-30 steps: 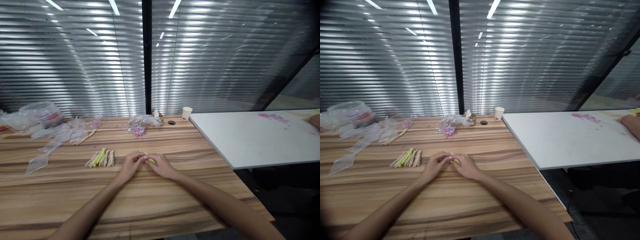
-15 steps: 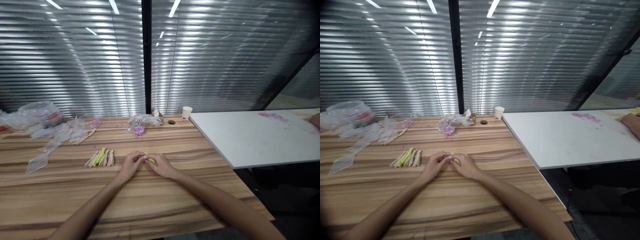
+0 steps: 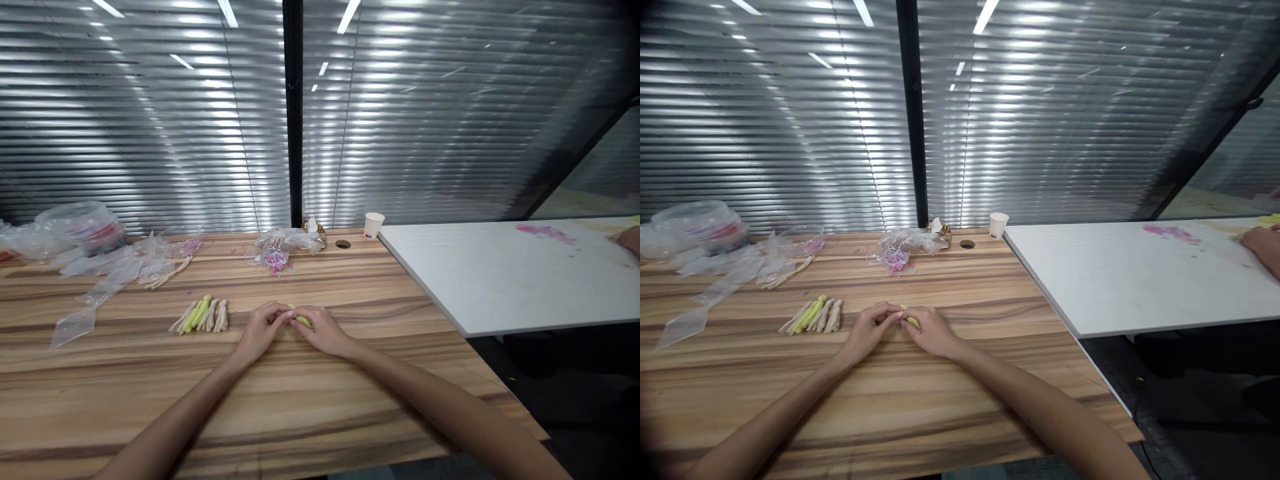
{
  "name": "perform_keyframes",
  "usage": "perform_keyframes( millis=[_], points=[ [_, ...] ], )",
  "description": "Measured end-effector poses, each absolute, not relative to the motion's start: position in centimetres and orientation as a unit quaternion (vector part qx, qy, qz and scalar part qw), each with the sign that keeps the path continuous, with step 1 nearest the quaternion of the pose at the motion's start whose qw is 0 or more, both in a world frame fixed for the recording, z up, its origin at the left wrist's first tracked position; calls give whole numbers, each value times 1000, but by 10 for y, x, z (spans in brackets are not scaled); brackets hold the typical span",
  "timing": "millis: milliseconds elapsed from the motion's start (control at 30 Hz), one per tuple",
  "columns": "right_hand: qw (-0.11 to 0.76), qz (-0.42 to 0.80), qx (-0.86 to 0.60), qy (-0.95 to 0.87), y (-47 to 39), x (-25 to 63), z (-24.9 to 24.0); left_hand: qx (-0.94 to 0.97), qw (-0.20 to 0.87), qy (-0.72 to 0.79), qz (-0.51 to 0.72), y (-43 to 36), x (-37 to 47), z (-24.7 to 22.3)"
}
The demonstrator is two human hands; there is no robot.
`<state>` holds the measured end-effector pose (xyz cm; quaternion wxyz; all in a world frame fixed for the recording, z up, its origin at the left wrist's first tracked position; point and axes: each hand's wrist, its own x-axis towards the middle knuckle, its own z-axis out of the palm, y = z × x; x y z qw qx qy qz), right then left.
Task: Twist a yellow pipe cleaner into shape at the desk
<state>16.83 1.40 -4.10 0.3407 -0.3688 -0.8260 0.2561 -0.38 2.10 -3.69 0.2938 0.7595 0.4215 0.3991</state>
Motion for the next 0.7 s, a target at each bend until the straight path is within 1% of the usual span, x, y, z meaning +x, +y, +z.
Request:
perform_keyframes(
  millis=[700],
  points=[
    [342,259,-367,-826,13,169,-39,761,285,423,400,21,-4,-38]
  ],
)
